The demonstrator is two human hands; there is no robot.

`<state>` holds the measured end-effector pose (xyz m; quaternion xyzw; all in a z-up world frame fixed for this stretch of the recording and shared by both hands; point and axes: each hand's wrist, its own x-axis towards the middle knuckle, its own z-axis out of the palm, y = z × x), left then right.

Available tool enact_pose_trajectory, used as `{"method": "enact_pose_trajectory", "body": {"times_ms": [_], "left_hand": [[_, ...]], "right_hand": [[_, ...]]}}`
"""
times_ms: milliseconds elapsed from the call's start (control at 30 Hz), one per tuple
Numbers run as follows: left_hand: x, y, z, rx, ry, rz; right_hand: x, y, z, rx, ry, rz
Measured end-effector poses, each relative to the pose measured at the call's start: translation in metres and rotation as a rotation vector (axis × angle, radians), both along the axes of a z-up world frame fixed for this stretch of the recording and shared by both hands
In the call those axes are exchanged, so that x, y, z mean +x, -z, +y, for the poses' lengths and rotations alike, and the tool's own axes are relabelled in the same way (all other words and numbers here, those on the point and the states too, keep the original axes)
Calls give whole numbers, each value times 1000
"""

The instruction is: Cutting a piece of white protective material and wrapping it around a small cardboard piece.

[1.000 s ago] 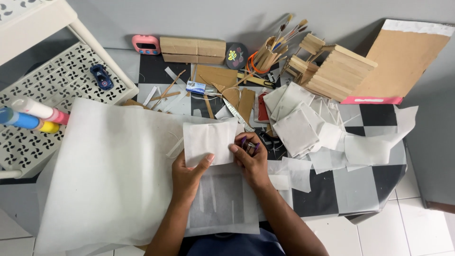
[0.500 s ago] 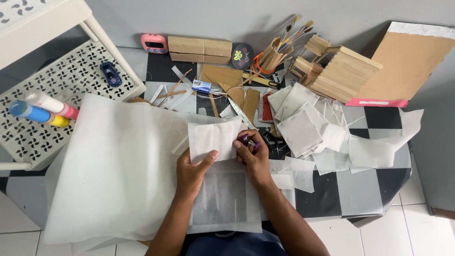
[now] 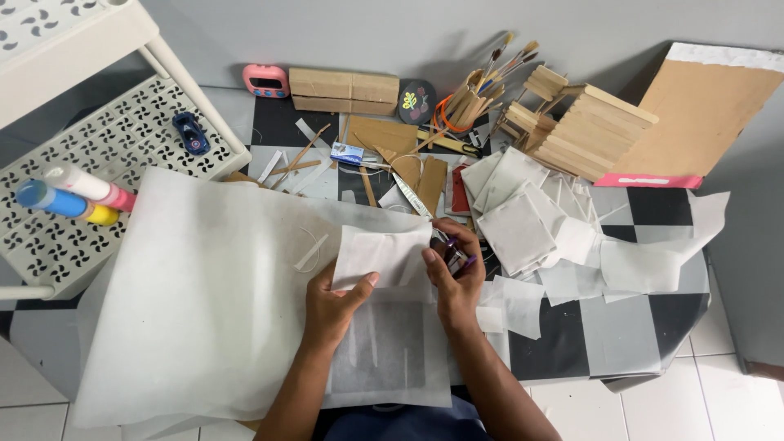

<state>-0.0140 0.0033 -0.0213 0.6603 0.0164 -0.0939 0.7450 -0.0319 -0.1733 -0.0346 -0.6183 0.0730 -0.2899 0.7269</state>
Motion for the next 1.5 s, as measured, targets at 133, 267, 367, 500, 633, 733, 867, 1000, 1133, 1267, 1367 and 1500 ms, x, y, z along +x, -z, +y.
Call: {"method": "enact_pose_trajectory", "body": {"times_ms": [133, 267, 367, 500, 633, 733, 867, 1000, 1133, 1267, 1367, 1500], "left_hand": [[1, 21, -3, -72, 28, -172], [3, 18, -2, 61, -75, -544], [4, 13, -4, 279, -189, -880], [2, 17, -6, 391, -257, -1044], [-5, 15, -8, 328, -297, -839], [-3, 16, -9, -147, -261, -402], [-8, 33, -11, -366, -11, 6], [-12, 5, -32, -336, -26, 225], [1, -17, -30, -211, -153, 245], [13, -29, -17, -17, -73, 244], [15, -30, -12, 54, -44, 278], [15, -30, -14, 42, -66, 301]], "right_hand": [[-6, 8, -11, -207, 58, -67], [-9, 14, -13, -199, 44, -88], [-14, 19, -11, -74, -108, 17], [-14, 26, -12, 192, -274, 203], [-8, 20, -10, 341, -314, 242], [-3, 14, -6, 384, -268, 254], [0, 6, 1, 445, -212, 252], [3, -5, 9, 426, -186, 268], [5, 0, 2, 350, -286, 279], [4, 4, -8, 259, -380, 264], [4, 10, -9, 277, -379, 261], [4, 7, -6, 276, -379, 242]]}}
